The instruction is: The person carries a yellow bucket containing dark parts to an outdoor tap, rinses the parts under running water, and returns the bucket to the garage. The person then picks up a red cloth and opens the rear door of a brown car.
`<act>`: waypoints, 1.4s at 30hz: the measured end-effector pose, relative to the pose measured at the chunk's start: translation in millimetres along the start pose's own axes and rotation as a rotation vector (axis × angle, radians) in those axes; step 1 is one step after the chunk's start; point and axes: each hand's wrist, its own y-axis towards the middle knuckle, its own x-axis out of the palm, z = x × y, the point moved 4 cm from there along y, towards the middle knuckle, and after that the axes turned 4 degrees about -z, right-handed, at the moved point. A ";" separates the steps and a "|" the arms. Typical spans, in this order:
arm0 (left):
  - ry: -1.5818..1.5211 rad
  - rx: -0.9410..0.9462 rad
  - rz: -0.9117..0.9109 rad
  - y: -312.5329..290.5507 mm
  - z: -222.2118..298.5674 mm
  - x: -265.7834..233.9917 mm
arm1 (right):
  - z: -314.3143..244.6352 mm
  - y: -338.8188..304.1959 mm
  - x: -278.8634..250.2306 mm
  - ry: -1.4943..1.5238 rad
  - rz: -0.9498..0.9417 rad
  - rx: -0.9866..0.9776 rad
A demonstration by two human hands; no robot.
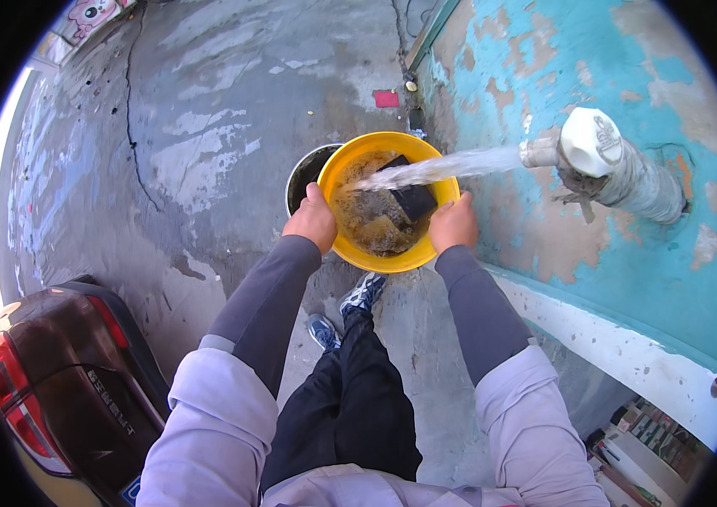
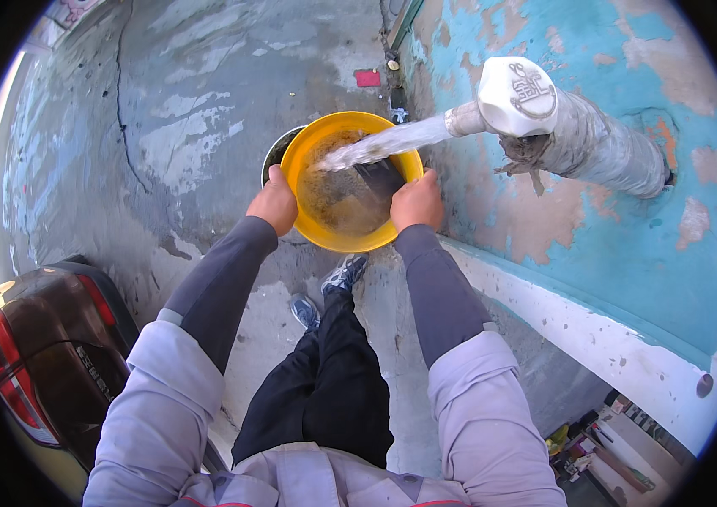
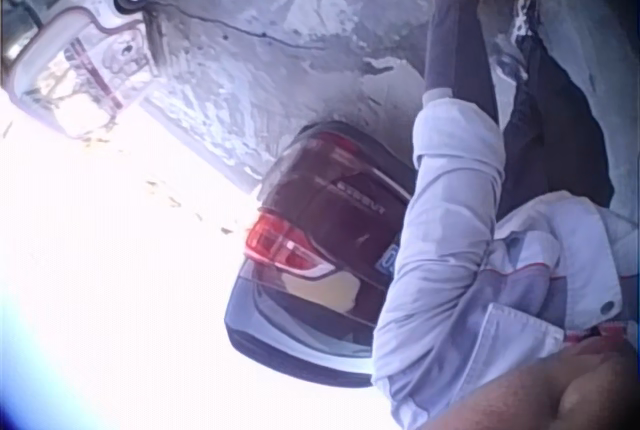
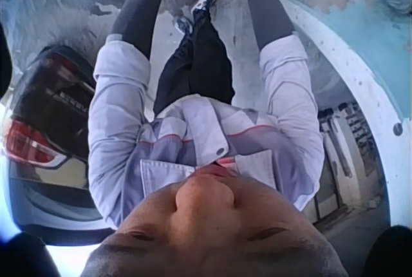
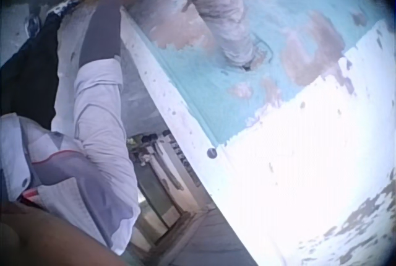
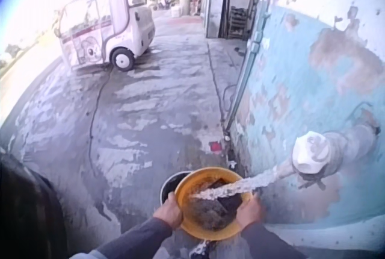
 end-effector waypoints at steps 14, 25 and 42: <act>-0.033 0.005 -0.059 4.8 -5.1 2.9 | 4.9 4.3 7.4 0.025 0.062 -0.061; -0.042 -0.024 -0.054 2.5 -4.2 2.1 | 1.0 0.3 3.7 0.015 0.052 -0.051; -0.022 -0.046 -0.079 7.5 -4.9 5.7 | 2.1 2.2 3.3 -0.001 0.054 -0.046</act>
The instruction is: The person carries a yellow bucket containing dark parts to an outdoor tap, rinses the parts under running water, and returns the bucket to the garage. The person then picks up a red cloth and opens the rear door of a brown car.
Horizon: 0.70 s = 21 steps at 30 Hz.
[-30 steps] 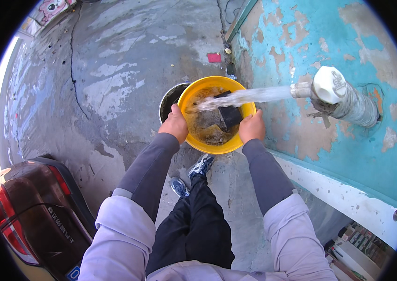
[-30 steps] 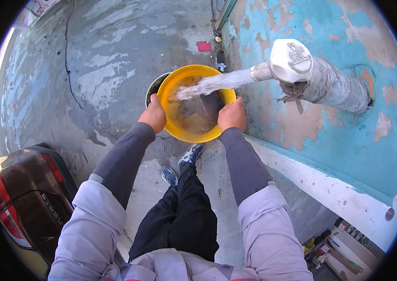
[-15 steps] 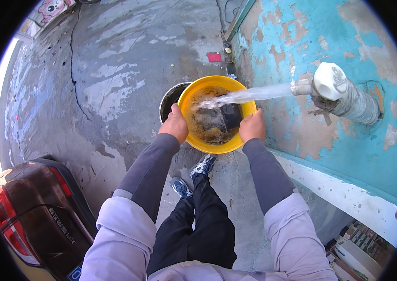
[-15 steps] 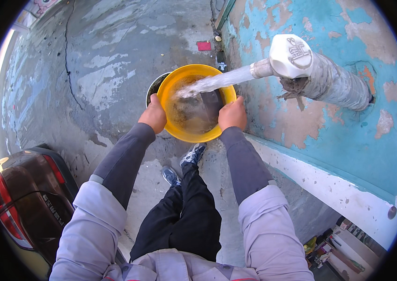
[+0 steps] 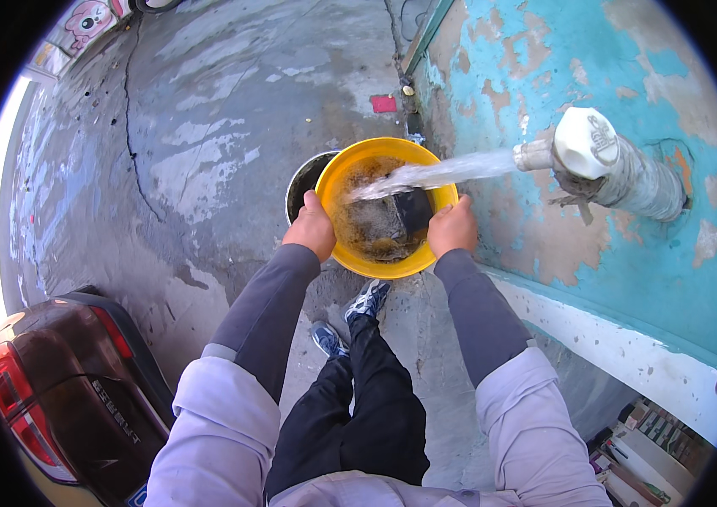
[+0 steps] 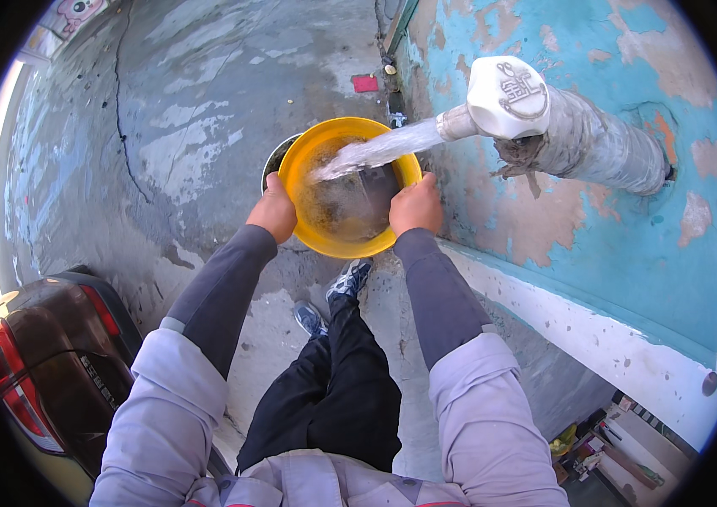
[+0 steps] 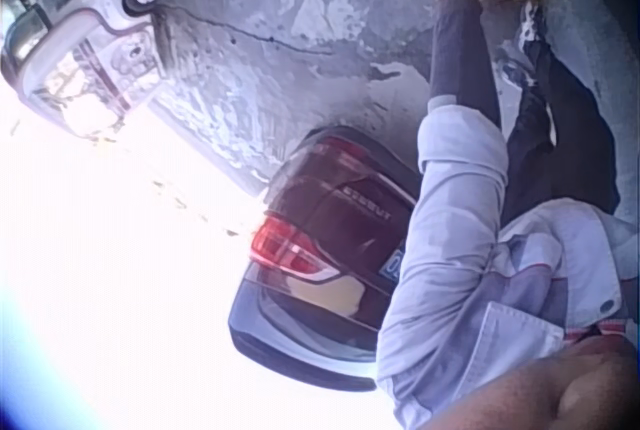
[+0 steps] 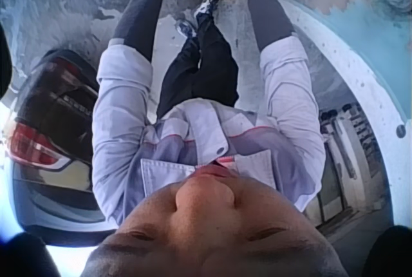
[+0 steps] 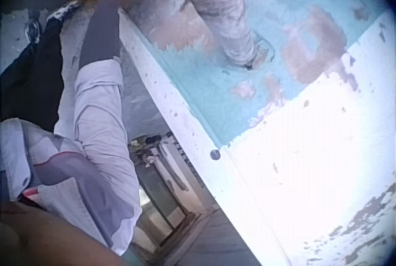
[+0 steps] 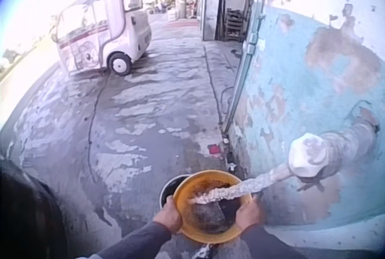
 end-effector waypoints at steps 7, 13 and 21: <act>0.010 0.051 0.069 -1.6 2.2 -0.7 | 0.2 0.5 0.0 0.023 0.027 -0.012; 0.016 0.033 0.045 1.1 -0.1 1.7 | -2.4 1.0 -2.2 -0.028 -0.026 0.025; -0.002 0.043 0.058 1.5 -0.5 0.4 | -5.4 -0.2 -4.7 -0.020 -0.019 0.024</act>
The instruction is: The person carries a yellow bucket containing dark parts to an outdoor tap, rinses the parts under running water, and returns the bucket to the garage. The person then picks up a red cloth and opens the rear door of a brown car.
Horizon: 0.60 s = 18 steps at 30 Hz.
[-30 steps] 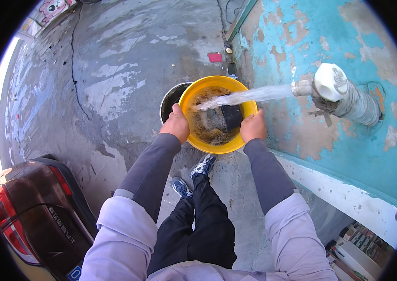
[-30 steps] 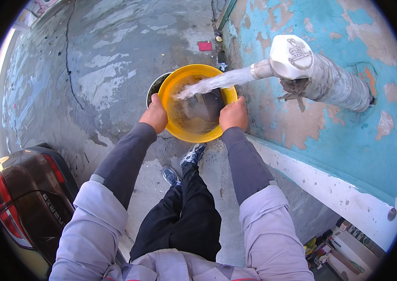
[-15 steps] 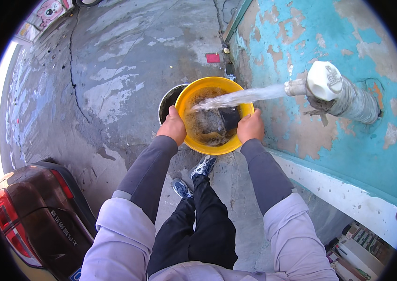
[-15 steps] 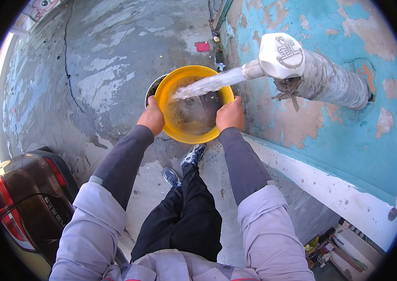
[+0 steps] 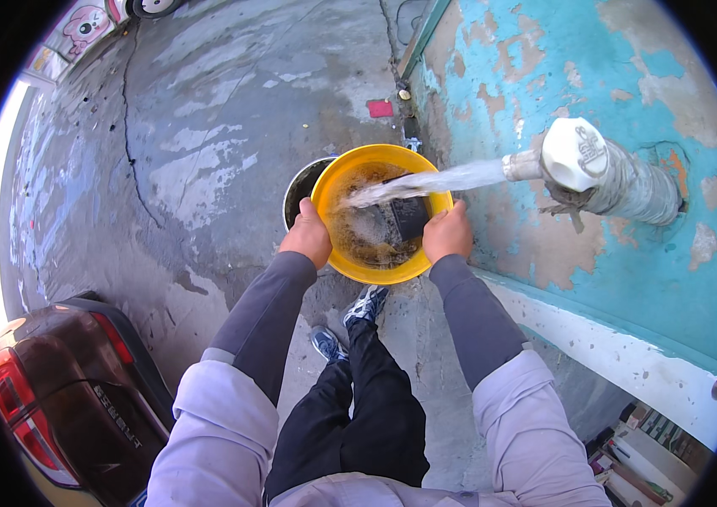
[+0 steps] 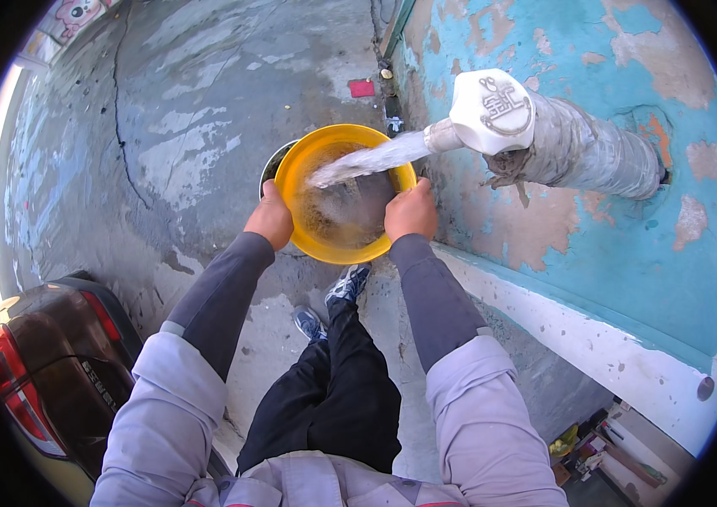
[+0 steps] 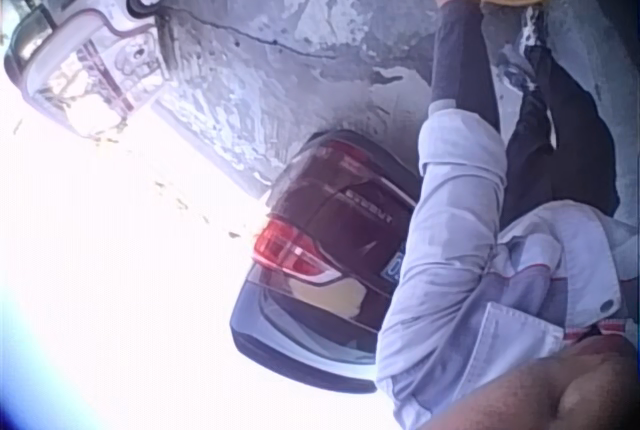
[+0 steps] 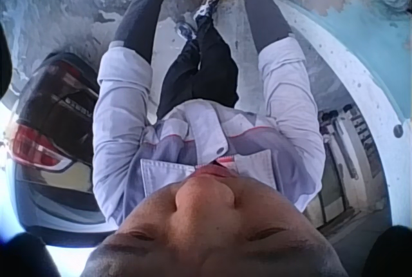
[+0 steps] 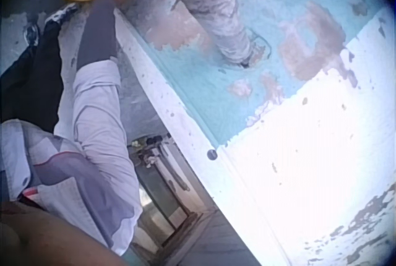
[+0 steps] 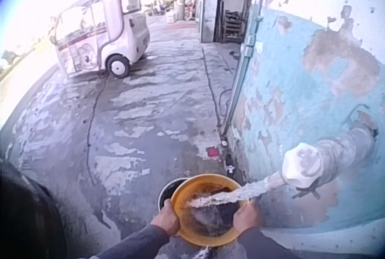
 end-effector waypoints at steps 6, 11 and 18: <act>-0.053 -0.028 -0.017 -1.7 2.8 -3.6 | 0.1 1.9 1.6 0.021 -0.009 0.003; -0.038 -0.011 0.003 -3.6 2.3 -3.2 | -1.3 0.2 0.8 0.016 -0.016 0.006; -0.048 -0.011 0.004 -3.0 1.3 -3.4 | -2.0 -0.8 1.2 -0.004 -0.005 -0.006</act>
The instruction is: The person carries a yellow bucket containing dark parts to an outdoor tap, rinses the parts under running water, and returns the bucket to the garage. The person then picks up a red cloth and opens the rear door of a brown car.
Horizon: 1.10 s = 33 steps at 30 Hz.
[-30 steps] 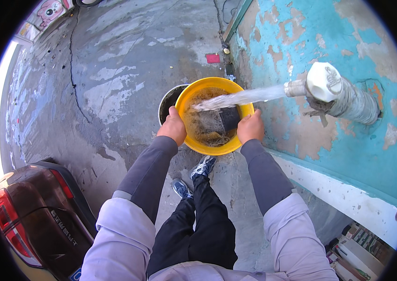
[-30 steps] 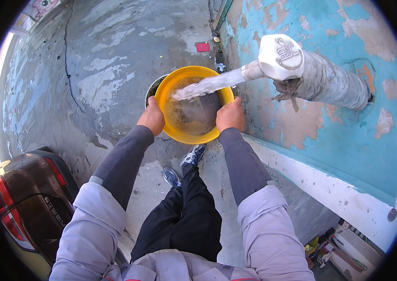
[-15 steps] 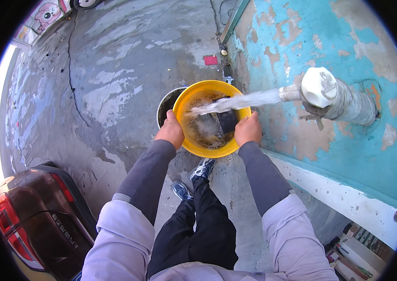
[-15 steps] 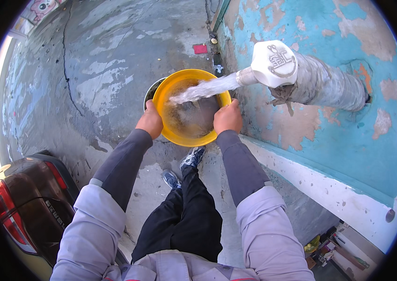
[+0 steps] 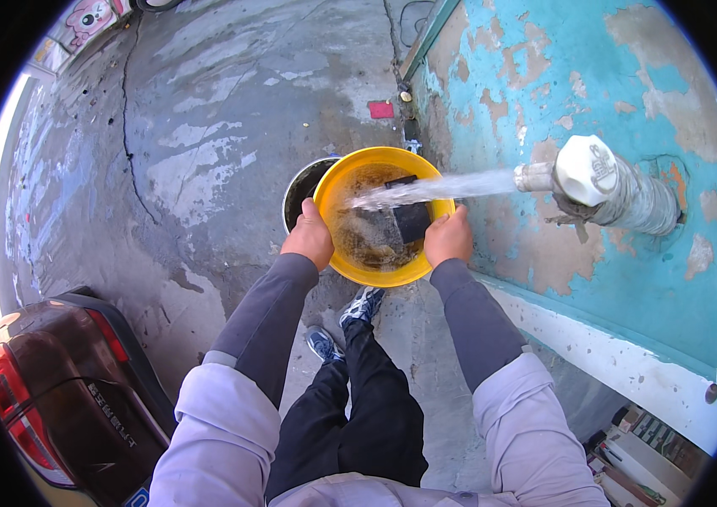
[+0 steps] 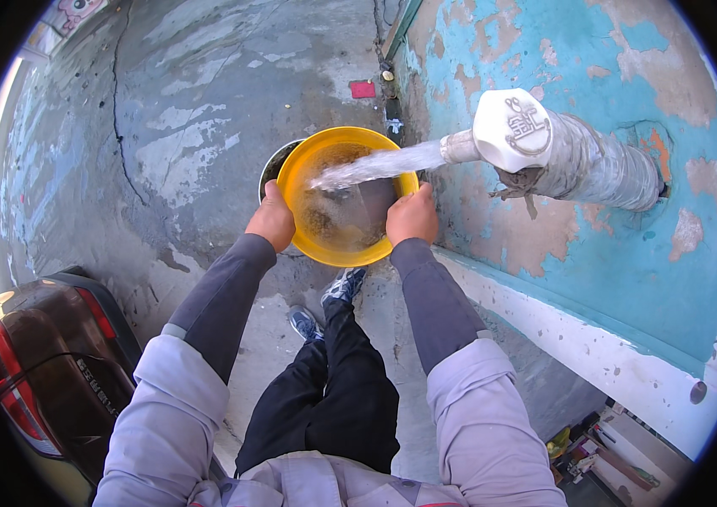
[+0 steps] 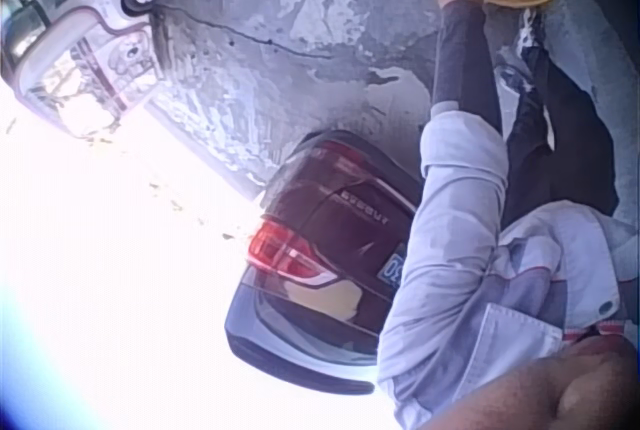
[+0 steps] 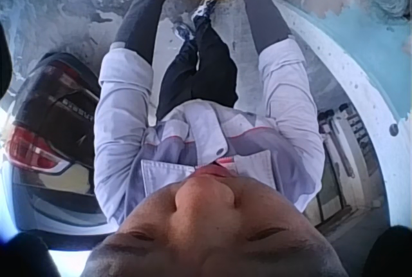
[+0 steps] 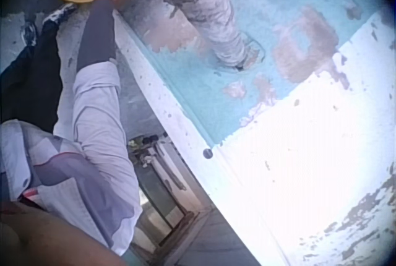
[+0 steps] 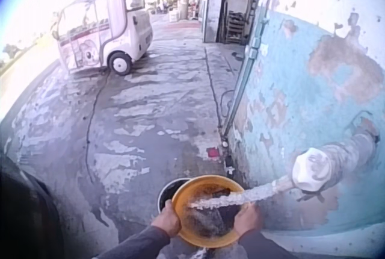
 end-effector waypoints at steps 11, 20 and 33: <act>0.016 -0.003 -0.016 0.9 -3.9 4.9 | 3.3 -0.1 1.2 -0.022 -0.007 0.017; 0.019 -0.040 -0.016 -7.3 -1.0 1.5 | 9.7 -1.3 3.9 0.049 0.013 -0.023; 0.061 -0.064 -0.145 -5.0 -10.7 7.4 | 10.3 -8.5 -2.2 -0.050 -0.200 -0.180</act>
